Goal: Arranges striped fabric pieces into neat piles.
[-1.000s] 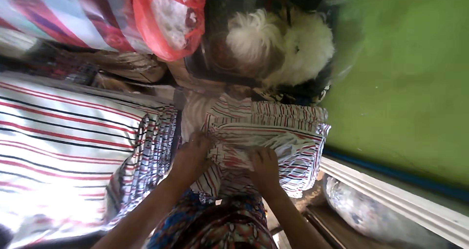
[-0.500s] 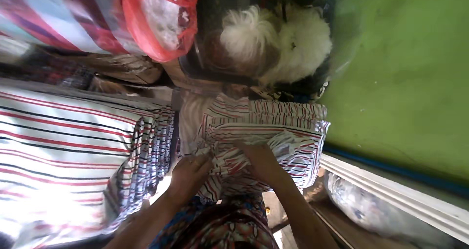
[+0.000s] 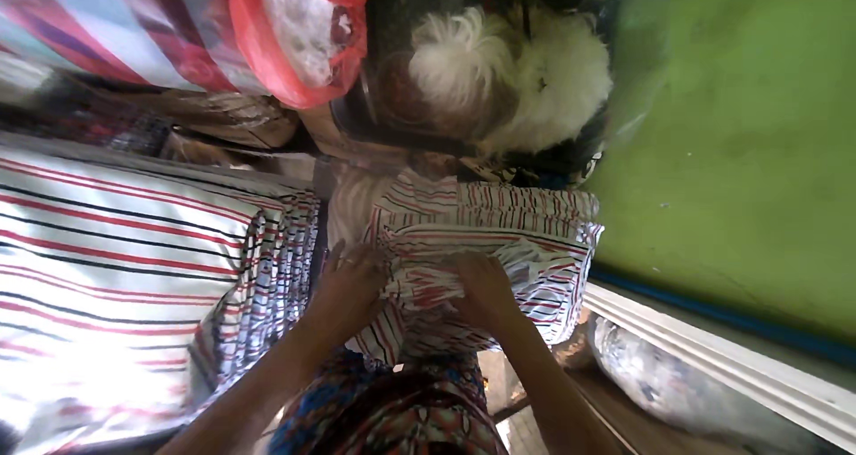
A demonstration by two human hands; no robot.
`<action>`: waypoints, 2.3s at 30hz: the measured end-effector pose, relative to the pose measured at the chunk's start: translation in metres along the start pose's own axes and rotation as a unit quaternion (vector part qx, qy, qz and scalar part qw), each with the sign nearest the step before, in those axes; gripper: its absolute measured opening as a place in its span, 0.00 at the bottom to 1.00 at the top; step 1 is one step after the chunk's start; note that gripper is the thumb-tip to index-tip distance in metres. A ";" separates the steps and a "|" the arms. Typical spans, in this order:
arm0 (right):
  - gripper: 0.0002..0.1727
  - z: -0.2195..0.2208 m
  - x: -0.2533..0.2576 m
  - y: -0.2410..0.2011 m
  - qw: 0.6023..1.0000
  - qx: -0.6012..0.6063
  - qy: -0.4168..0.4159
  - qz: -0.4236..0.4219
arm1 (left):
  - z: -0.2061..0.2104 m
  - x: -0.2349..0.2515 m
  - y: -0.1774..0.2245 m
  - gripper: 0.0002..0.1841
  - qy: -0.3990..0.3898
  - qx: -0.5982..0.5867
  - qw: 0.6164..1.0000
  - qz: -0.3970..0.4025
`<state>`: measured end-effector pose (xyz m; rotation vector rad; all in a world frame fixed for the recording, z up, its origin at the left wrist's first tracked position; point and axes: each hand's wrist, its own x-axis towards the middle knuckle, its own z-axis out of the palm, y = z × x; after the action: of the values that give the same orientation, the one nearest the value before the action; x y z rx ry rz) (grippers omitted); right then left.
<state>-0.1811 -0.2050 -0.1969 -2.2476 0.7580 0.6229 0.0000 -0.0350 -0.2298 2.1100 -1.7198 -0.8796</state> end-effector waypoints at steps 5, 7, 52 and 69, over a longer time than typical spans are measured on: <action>0.41 -0.010 0.029 -0.010 0.989 -0.054 -0.111 0.078 | -0.004 0.002 -0.012 0.19 -0.050 0.019 0.998 0.022; 0.38 -0.014 0.029 -0.012 0.986 -0.069 -0.131 0.072 | -0.015 -0.001 -0.007 0.19 -0.072 0.027 0.997 0.026; 0.13 -0.069 -0.013 0.006 0.899 0.111 -0.310 -0.289 | 0.056 -0.076 0.071 0.03 0.291 -0.579 0.733 -0.207; 0.17 -0.062 -0.016 0.009 0.925 0.074 -0.285 -0.239 | 0.026 -0.059 0.059 0.10 0.057 -0.589 0.795 -0.134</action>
<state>-0.1845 -0.2498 -0.1503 -1.8598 -0.0384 0.8764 -0.0690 0.0105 -0.2003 1.4173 -0.4480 -1.3568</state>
